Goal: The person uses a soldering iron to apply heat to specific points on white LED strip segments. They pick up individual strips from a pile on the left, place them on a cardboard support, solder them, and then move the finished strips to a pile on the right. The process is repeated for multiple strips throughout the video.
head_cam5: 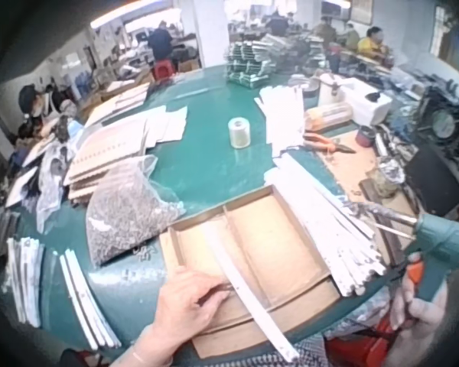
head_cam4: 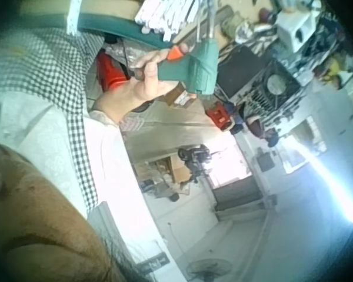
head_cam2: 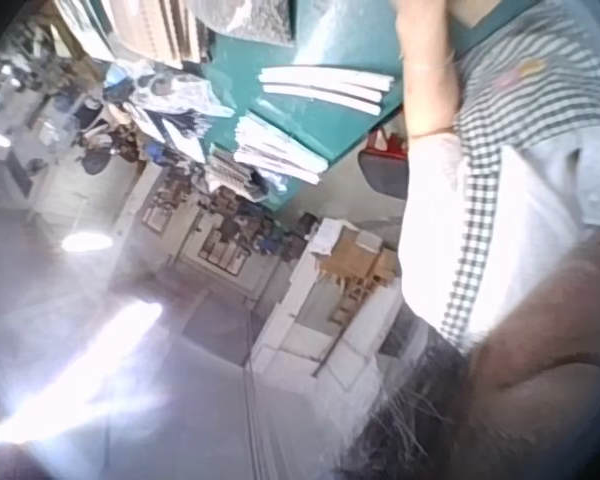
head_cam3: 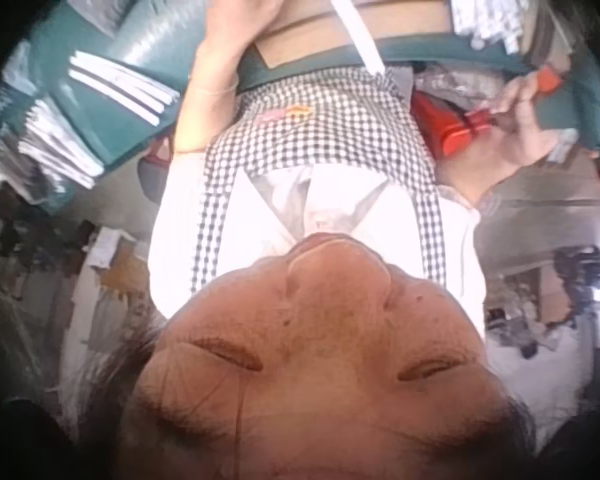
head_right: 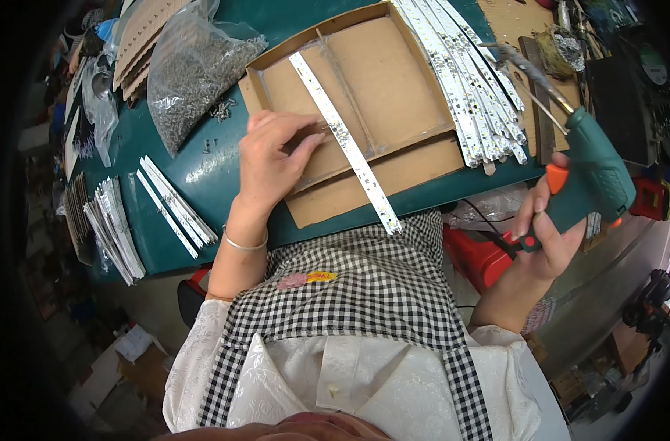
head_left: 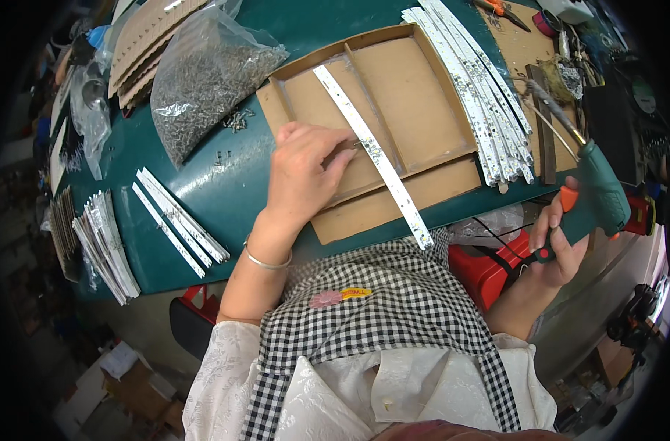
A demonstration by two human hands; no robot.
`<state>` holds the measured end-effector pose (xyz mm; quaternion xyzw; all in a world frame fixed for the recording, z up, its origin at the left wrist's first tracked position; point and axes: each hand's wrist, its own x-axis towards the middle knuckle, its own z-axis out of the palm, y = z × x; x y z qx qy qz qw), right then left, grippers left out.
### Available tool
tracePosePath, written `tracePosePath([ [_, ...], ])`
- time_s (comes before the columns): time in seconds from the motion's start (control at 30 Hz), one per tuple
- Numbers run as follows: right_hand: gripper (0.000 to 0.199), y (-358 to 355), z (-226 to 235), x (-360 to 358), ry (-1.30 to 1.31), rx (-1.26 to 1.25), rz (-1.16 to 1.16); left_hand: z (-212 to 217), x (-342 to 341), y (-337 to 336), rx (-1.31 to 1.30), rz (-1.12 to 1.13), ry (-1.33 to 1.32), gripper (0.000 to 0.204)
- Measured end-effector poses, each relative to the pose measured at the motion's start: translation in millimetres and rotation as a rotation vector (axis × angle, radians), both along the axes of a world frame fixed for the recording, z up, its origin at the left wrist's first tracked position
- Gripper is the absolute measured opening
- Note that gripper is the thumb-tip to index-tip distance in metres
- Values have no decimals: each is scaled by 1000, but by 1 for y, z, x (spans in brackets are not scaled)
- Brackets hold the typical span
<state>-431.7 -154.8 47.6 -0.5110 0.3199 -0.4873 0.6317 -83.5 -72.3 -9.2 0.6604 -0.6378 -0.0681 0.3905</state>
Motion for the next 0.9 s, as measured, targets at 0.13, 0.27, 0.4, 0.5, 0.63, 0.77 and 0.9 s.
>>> tracePosePath([
  [0.13,70,-8,-2,-12,90,-124,-108,29,-1,17,-14,-57,-184,27],
  [0.27,68,-23,-11,-12,323,-259,-404,47,-28,17,43,-401,-187,30],
  [0.4,35,-58,-55,-21,625,-486,-538,56,-51,5,154,-619,-288,33],
  [0.5,35,-62,-44,-2,861,-478,-506,53,-55,1,179,-688,-391,33],
  [0.63,46,-67,-48,14,863,-523,-424,65,-54,9,155,-689,-482,32],
  [0.77,60,-65,-39,36,1020,-604,-378,91,-46,40,155,-615,-544,31],
  [0.9,58,-68,-56,42,1068,-600,-382,117,-10,84,280,-428,-559,28],
])
